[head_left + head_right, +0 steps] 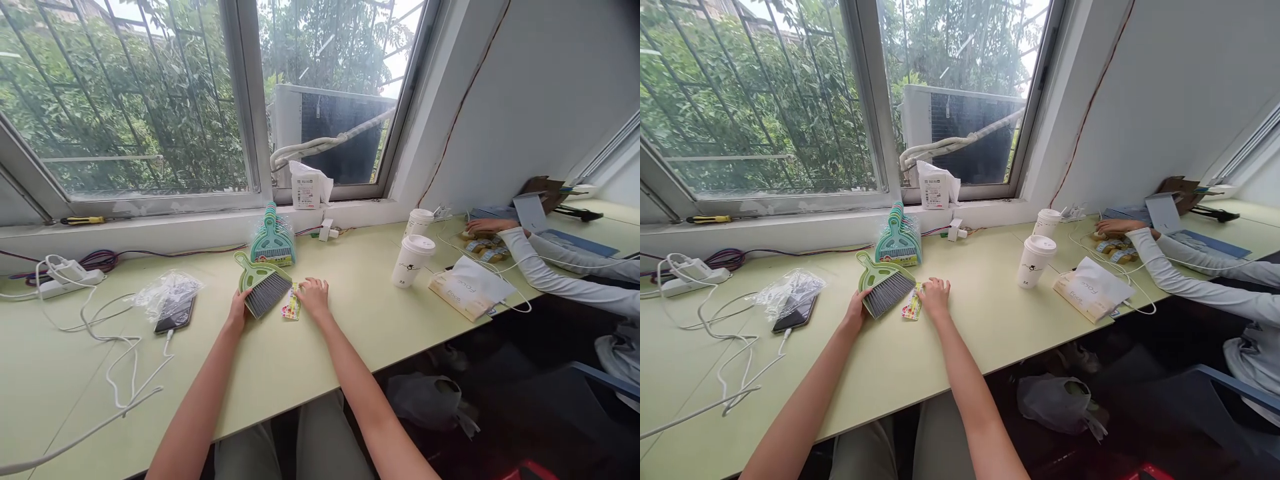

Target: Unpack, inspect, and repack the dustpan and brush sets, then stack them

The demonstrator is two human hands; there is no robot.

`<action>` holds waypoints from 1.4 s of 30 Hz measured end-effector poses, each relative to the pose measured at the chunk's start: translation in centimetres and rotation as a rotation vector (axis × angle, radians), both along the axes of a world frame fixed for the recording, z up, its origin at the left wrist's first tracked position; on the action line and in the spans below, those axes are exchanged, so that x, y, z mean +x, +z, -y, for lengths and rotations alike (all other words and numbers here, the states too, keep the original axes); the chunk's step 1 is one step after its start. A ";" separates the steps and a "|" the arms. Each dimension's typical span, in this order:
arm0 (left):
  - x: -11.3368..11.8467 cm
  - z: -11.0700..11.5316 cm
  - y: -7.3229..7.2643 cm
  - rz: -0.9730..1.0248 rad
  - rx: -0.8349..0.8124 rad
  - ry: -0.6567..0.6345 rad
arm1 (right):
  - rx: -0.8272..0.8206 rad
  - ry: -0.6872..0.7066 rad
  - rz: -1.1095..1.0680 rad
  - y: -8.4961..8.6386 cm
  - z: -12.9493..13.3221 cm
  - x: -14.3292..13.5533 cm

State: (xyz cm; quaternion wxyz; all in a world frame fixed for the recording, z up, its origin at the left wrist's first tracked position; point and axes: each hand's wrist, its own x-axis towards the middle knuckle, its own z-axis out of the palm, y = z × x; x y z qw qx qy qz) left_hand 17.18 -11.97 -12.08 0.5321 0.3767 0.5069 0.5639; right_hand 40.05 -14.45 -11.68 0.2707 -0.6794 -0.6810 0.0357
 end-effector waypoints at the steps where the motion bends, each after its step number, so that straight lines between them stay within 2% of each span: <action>1: 0.0 0.0 0.0 -0.007 -0.005 0.011 | -0.001 0.040 0.003 0.1 0.2 -0.3; 5: -0.1 0.0 0.0 0.003 -0.014 0.018 | -0.097 0.258 0.006 0.4 0.5 -0.9; 7: -0.1 -0.1 0.0 0.011 -0.015 0.018 | -0.132 0.288 0.001 0.2 0.4 -0.8; 15: -0.5 -0.6 -0.6 0.020 -0.016 0.023 | -0.055 0.026 -0.110 -0.7 -0.5 0.3; 27: -0.4 -0.6 -0.7 0.003 0.003 0.016 | -0.108 -0.045 -0.144 -0.5 -0.8 0.6; 34: -0.2 0.0 -0.1 0.021 -0.021 0.023 | -0.058 -0.035 -0.172 -0.8 -0.7 0.6; 37: -0.1 0.3 0.1 0.023 -0.014 0.025 | -0.047 0.007 -0.320 -0.8 -1.1 0.3; 42: 0.0 0.8 0.3 -0.013 0.021 -0.019 | -0.072 0.226 -0.934 -0.6 -1.7 -0.4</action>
